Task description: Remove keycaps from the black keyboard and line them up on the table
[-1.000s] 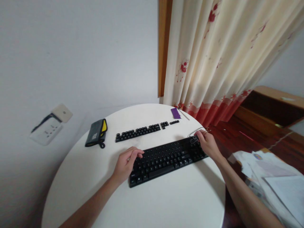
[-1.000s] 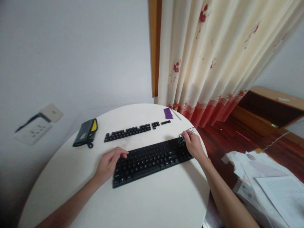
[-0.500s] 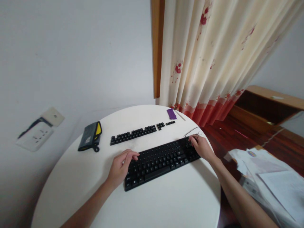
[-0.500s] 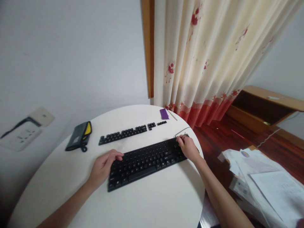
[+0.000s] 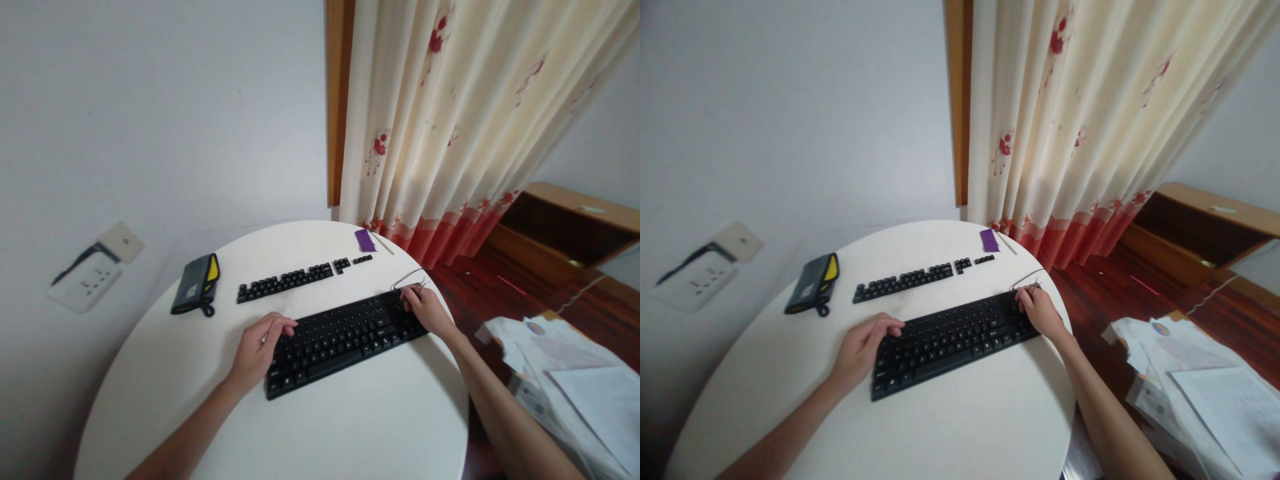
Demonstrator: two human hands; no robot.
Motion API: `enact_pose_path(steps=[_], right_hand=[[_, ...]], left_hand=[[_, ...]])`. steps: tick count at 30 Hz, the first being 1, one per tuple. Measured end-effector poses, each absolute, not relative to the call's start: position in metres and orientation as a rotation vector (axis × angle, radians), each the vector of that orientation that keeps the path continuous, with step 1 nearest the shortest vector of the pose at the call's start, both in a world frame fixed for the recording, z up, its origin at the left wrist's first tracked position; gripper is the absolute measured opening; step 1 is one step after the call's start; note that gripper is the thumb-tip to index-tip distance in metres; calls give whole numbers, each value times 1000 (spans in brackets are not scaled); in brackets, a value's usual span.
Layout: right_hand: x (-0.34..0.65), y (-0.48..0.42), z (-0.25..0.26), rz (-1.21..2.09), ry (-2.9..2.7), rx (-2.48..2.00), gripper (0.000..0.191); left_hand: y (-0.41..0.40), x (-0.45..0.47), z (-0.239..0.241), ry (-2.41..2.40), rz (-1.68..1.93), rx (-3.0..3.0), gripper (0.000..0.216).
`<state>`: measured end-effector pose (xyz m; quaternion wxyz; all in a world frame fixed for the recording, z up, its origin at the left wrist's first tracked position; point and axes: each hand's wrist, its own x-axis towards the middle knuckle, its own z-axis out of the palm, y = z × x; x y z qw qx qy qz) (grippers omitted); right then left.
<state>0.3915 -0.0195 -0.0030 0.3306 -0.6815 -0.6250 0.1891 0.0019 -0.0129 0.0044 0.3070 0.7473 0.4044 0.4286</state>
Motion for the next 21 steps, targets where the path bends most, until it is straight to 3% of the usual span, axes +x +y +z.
enact_pose_path(steps=[10,16,21], right_hand=[[401,-10,-16,727,-1271,-1708,41],[367,-14,9,724,-1310,-1525,43],[289,-23,42,871,-1537,-1279,26]], left_hand=[[-15,1,6,1049,1142,1964,35],[-15,5,2,1094,1089,1887,27],[-18,11,-2,1016,1028,1637,30]])
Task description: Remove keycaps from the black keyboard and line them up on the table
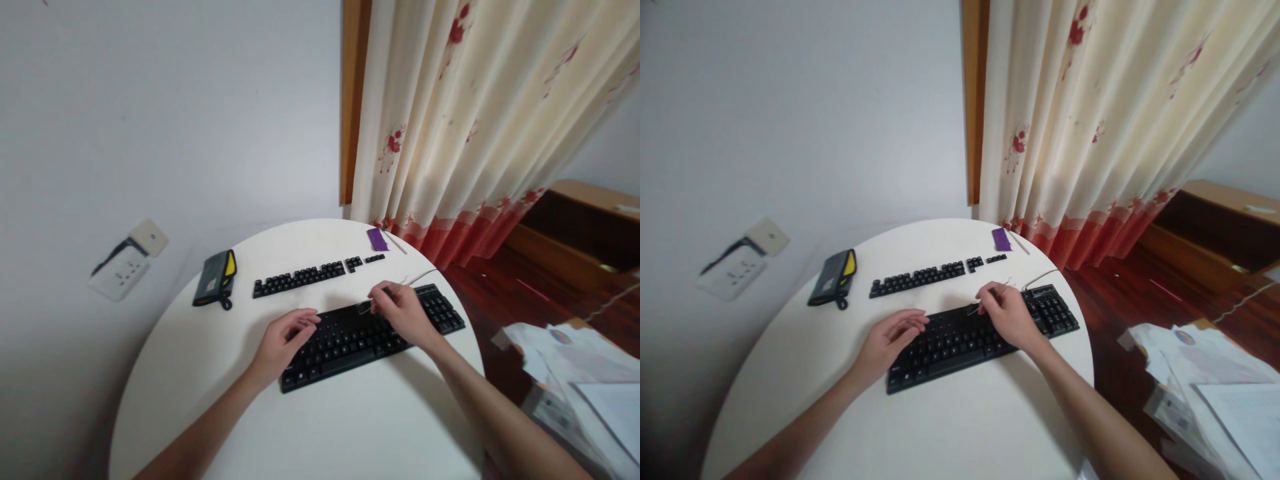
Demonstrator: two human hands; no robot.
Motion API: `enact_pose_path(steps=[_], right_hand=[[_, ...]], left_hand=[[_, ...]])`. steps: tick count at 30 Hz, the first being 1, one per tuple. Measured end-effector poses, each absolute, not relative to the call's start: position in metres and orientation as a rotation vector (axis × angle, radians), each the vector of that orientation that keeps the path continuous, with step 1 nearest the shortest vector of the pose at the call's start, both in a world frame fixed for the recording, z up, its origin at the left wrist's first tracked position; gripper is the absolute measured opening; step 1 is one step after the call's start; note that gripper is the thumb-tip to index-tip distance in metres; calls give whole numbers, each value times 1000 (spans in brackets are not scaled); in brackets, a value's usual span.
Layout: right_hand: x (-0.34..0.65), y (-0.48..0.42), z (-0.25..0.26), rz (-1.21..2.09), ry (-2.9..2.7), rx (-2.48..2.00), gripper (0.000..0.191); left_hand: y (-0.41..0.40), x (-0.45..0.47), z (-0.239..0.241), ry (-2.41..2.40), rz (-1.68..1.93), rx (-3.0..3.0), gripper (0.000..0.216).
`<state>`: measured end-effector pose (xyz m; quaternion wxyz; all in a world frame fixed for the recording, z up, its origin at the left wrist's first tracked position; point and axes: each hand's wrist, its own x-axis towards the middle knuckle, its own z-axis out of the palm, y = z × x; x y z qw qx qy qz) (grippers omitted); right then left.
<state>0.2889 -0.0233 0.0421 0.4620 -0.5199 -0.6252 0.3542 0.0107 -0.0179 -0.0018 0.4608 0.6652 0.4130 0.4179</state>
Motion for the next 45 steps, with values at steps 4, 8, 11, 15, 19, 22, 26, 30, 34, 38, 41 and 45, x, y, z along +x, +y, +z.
enact_pose_path(steps=[4,8,11,15,19,22,26,30,34,38,41,45], right_hand=[[229,-30,53,974,-1692,-1047,22],[203,-36,42,974,-1681,-935,19],[202,-41,30,947,-1625,-934,17],[205,-44,24,968,-1533,-932,18],[206,-46,20,924,-1552,-927,19],[206,-47,16,877,-1592,-929,19],[207,-48,12,813,-1670,-923,18],[207,-48,12,767,-1751,-924,17],[207,-49,13,824,-1699,-954,19],[207,-49,11,851,-1599,-1017,18],[207,-49,10,849,-1579,-1050,17],[206,-49,5,891,-1545,-1084,19]], left_hand=[[-19,11,0,882,980,1505,49],[-17,7,1,879,962,1448,47],[-15,6,1,899,923,1456,36],[-13,7,0,911,885,1461,31],[-12,8,-2,932,860,1444,30],[-12,8,-2,957,839,1438,31],[-14,9,-1,962,840,1428,29],[-13,10,-1,920,827,1433,26],[-16,12,1,872,830,1398,23],[-19,14,4,819,868,1340,20],[-20,16,2,788,920,1352,22],[-21,17,-1,816,1035,1557,13]])
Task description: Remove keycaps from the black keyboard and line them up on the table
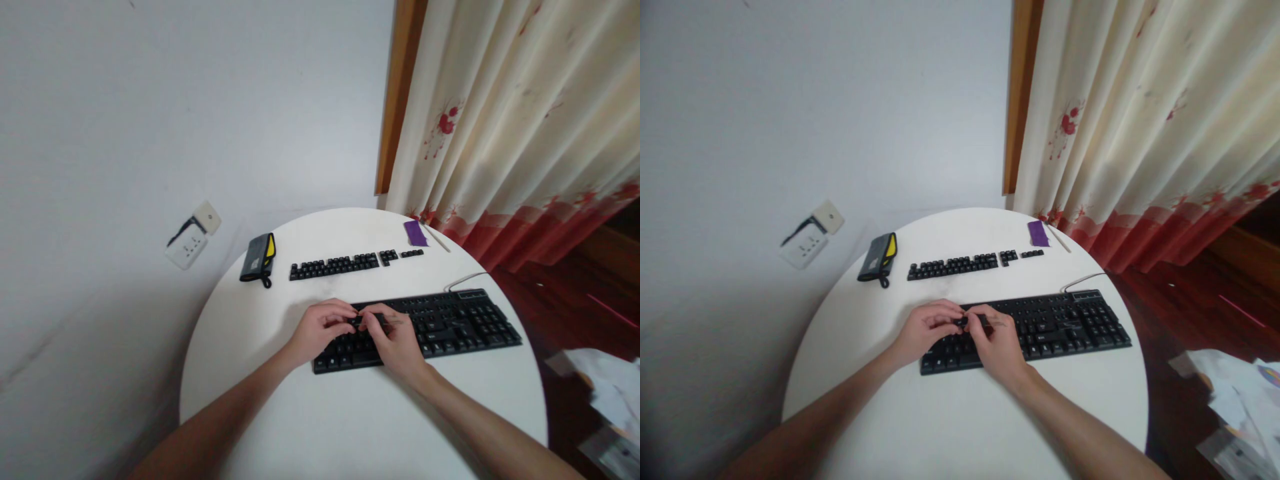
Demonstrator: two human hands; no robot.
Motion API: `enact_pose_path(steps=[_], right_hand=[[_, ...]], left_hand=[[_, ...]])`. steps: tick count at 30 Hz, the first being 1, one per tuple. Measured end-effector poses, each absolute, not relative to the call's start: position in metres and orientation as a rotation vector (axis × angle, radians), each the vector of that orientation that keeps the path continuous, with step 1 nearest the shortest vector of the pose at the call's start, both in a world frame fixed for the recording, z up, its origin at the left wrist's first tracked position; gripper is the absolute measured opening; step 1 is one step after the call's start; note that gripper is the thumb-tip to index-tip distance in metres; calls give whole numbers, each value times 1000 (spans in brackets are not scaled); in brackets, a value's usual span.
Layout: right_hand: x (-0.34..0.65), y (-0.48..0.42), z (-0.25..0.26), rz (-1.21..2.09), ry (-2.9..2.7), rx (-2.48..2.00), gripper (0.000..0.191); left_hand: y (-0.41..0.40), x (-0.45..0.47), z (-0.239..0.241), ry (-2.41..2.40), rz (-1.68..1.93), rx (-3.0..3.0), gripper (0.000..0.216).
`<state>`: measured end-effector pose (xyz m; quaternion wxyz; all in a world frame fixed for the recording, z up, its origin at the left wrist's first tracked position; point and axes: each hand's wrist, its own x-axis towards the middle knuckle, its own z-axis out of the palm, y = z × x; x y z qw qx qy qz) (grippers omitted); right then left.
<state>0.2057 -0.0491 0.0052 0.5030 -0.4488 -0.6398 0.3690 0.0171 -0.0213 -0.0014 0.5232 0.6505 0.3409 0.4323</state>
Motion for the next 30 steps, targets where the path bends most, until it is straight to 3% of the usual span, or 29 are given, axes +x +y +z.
enact_pose_path(steps=[9,22,30], right_hand=[[213,-45,9,743,-1529,-1114,26],[208,-50,4,732,-1868,-1028,14],[211,-47,7,726,-1901,-1080,12]], left_hand=[[-21,13,4,1000,1144,1844,13],[-21,16,-2,959,1101,1538,14],[-18,12,-4,1068,984,1745,13]])
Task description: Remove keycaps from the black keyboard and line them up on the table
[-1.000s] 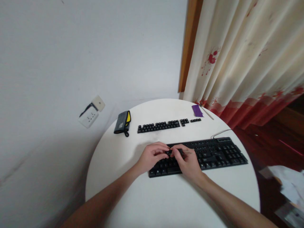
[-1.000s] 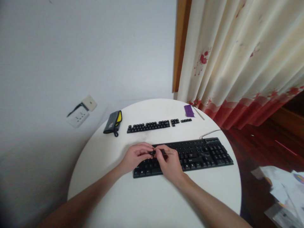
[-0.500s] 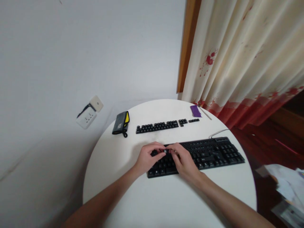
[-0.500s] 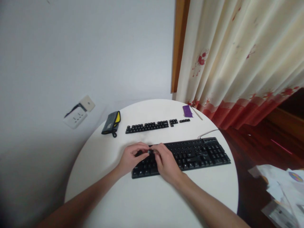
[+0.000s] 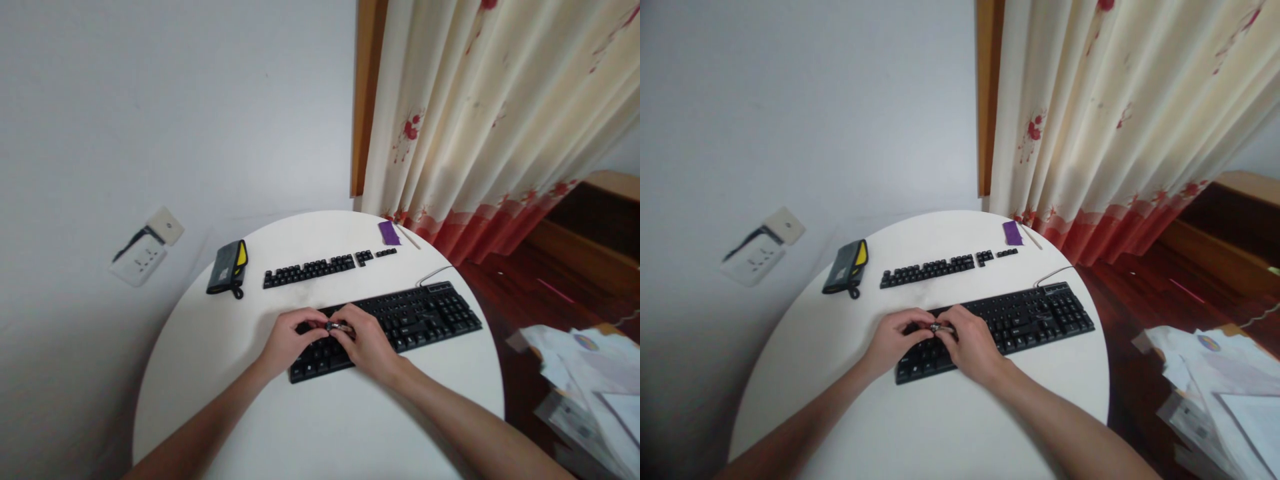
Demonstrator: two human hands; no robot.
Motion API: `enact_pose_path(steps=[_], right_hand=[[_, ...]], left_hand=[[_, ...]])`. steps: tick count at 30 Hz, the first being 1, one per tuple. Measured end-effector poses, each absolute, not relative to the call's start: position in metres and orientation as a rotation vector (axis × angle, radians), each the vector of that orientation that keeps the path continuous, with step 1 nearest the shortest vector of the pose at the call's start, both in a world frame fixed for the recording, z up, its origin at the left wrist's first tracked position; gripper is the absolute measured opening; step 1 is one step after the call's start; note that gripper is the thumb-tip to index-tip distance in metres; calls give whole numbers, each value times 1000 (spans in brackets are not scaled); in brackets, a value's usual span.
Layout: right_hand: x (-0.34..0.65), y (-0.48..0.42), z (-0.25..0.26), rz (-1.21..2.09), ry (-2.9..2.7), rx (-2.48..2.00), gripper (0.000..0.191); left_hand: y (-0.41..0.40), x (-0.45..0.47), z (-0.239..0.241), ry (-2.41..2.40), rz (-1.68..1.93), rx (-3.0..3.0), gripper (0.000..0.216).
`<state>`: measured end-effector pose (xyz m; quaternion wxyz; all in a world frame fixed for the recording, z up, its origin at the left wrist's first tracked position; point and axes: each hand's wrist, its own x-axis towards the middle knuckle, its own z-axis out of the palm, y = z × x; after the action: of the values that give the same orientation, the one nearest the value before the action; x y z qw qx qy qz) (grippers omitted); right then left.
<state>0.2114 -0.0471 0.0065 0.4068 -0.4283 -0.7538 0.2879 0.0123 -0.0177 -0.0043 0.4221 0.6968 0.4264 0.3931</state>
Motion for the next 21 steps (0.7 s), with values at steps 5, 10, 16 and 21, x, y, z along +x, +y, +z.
enact_pose_path(steps=[5,10,16,21], right_hand=[[217,-39,4,656,-1853,-1186,9],[227,-30,2,620,-1792,-1293,6],[232,-26,-3,595,-1775,-1353,4],[253,-9,-2,548,-1727,-1431,10]], left_hand=[[-17,11,4,1117,1009,1903,21],[-14,9,9,1182,1021,1928,27],[-13,5,2,1203,1047,1910,29],[-12,3,2,1199,1073,1891,29]])
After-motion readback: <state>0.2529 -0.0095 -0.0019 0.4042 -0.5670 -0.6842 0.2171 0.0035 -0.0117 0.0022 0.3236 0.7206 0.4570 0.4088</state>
